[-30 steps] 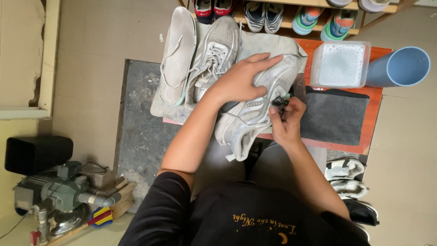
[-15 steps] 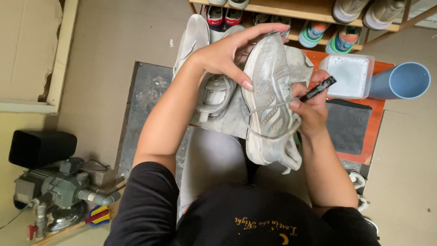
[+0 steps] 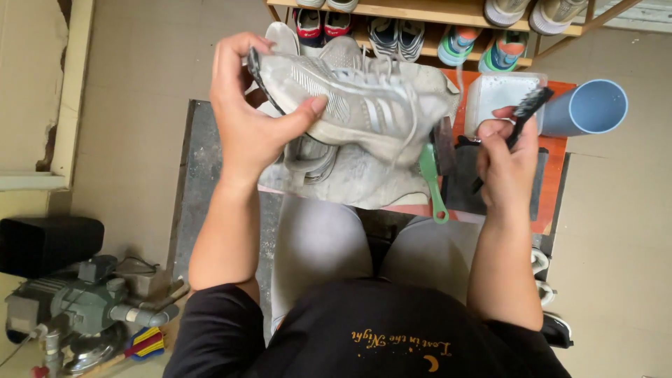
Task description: The person scrubs a white sneaker using a small brush and a cleaning solution. They repeatedly dip the brush into a container of liquid and scrub the upper and side panels of the shoe while holding it steady with the other hand.
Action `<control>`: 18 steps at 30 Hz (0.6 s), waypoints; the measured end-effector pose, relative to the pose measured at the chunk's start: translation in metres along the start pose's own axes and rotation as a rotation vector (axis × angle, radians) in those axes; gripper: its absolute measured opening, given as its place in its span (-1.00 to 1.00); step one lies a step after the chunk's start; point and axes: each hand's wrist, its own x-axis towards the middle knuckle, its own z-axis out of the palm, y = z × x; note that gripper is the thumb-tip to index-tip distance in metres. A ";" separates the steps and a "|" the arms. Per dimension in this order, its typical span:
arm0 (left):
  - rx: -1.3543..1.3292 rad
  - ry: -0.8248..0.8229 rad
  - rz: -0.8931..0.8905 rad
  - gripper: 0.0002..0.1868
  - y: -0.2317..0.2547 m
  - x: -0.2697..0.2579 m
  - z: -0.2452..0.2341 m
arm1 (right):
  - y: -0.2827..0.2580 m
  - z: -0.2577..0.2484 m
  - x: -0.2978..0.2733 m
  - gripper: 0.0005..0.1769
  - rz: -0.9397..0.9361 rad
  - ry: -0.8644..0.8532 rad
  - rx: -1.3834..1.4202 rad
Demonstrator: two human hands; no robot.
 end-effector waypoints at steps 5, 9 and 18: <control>-0.085 0.346 -0.170 -0.37 -0.005 -0.050 0.058 | 0.045 0.005 -0.014 -0.56 -0.023 -0.115 -0.026; -0.334 0.548 -0.385 -0.20 -0.031 -0.098 0.106 | 0.047 0.029 -0.021 -0.29 -0.086 -0.267 -0.062; -0.364 0.371 -0.707 -0.13 -0.018 -0.159 0.163 | 0.054 0.043 0.025 -0.15 -0.177 -0.313 0.090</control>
